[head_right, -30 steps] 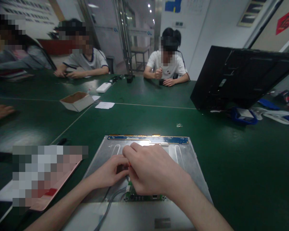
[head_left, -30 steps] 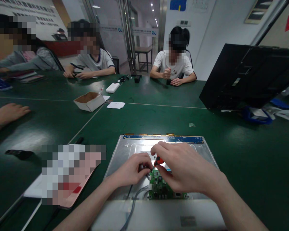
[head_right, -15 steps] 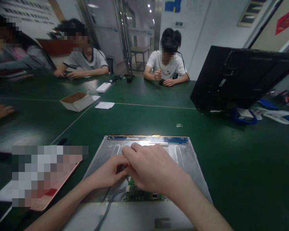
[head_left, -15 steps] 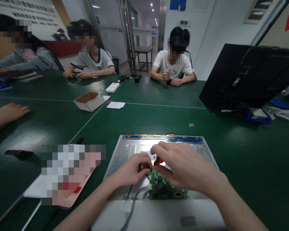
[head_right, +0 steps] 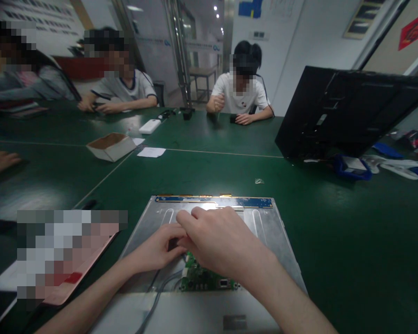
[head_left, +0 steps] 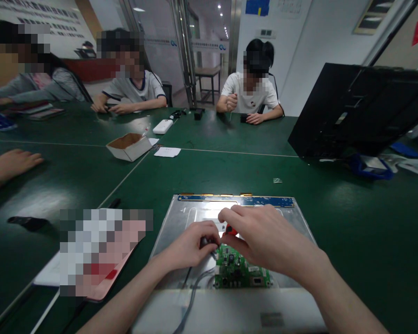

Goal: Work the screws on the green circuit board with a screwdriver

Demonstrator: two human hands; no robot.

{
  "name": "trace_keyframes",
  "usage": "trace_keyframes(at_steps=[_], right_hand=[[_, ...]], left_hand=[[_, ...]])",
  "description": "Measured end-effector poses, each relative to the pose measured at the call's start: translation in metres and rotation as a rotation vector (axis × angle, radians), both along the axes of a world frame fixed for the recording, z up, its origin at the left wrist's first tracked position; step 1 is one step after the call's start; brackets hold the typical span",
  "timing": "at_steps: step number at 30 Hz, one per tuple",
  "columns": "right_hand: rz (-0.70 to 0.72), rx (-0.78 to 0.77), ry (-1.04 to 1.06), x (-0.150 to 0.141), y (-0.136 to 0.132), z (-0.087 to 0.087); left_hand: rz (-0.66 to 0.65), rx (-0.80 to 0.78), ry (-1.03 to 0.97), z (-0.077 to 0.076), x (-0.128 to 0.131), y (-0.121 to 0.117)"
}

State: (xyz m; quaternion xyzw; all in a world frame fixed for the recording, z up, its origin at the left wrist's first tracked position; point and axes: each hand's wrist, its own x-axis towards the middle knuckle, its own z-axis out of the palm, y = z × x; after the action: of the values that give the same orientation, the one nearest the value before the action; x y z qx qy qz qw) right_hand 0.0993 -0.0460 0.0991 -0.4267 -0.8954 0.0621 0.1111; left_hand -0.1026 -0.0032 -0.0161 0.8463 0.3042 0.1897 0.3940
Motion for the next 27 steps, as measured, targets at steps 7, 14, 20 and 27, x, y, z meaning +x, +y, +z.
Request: trace_keyframes(at_steps=[7,14,20,27], right_hand=[[0.062,-0.066,0.035,0.002,-0.0026,0.0058],[0.032,-0.039,0.008,0.0025,-0.0011,0.0029],[0.026,-0.031,0.004,0.0026,-0.001,0.0029],[0.061,-0.084,0.035,0.0028,-0.002,0.0044]], left_hand=[[0.012,-0.006,0.003,0.0012,0.0004,-0.0005],[0.006,-0.043,0.005,0.0,0.0001,-0.0006],[0.001,-0.046,0.003,0.0016,0.0005,-0.0004],[0.022,-0.013,-0.007,0.0035,0.0015,-0.0011]])
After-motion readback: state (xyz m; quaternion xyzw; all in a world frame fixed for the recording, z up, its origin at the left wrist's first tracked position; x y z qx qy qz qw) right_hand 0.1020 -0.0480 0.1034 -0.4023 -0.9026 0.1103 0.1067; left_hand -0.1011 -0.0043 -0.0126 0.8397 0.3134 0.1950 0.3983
